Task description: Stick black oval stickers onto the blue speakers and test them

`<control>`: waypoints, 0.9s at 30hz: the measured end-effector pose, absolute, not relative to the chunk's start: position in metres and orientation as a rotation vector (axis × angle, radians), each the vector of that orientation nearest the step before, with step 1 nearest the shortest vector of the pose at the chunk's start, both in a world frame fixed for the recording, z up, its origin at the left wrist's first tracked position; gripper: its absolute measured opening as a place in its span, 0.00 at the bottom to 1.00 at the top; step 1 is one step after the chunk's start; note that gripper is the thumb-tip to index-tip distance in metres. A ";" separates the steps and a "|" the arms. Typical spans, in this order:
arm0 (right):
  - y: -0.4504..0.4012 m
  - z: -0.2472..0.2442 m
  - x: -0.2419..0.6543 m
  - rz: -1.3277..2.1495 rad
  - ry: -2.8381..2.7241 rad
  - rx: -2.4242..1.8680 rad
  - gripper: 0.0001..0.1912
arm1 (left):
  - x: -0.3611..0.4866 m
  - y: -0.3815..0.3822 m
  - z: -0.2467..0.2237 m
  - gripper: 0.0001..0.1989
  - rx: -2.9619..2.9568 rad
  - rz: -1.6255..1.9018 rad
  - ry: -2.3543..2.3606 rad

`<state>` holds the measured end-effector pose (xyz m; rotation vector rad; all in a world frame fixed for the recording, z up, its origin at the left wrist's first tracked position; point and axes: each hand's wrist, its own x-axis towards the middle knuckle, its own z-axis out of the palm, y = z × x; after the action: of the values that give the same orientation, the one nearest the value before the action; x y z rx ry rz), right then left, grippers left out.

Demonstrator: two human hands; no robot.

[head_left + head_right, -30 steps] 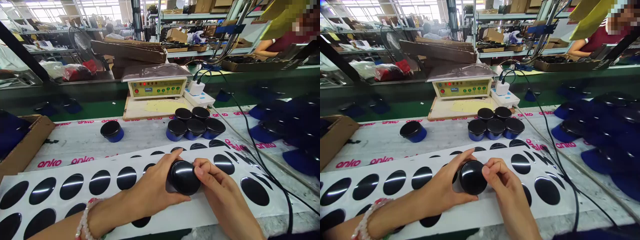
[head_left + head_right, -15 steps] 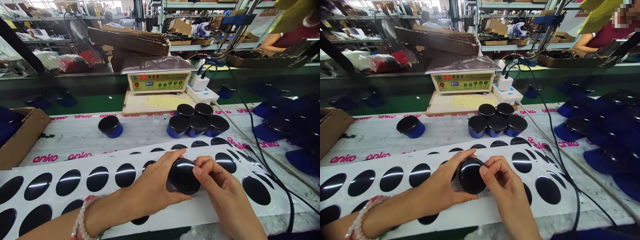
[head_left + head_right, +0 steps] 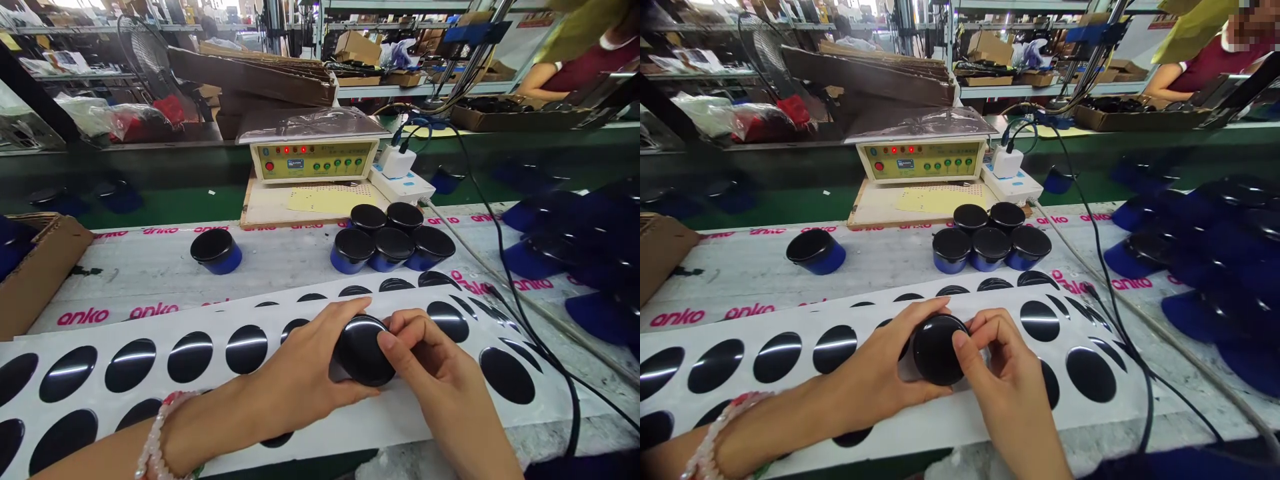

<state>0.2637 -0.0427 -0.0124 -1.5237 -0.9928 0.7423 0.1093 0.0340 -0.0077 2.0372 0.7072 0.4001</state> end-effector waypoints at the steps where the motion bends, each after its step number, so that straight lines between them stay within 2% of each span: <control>1: -0.043 -0.013 0.264 0.744 -1.001 -1.520 0.14 | 0.109 0.034 -0.008 0.39 2.040 0.403 0.709; 11: -0.044 -0.015 0.264 0.684 -1.079 -1.545 0.14 | 0.109 0.032 -0.011 0.42 2.103 0.396 0.719; 16: -0.044 -0.009 0.272 0.605 -1.277 -1.752 0.16 | 0.105 0.037 -0.012 0.45 2.217 0.407 0.670; 20: -0.046 -0.003 0.303 0.420 -1.325 -1.910 0.18 | 0.101 0.032 -0.011 0.40 2.461 0.347 0.575; 24: -0.070 -0.019 0.348 0.437 -1.502 -1.948 0.18 | 0.102 0.022 0.000 0.29 2.698 0.252 0.530; 27: -0.092 -0.048 0.371 0.338 -1.604 -1.944 0.16 | 0.098 0.048 0.018 0.27 2.735 0.442 0.721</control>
<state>0.3706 -0.0917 -0.0477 -1.9441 -1.6040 0.3384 0.0982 0.0485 0.0182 2.7349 0.7206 0.4419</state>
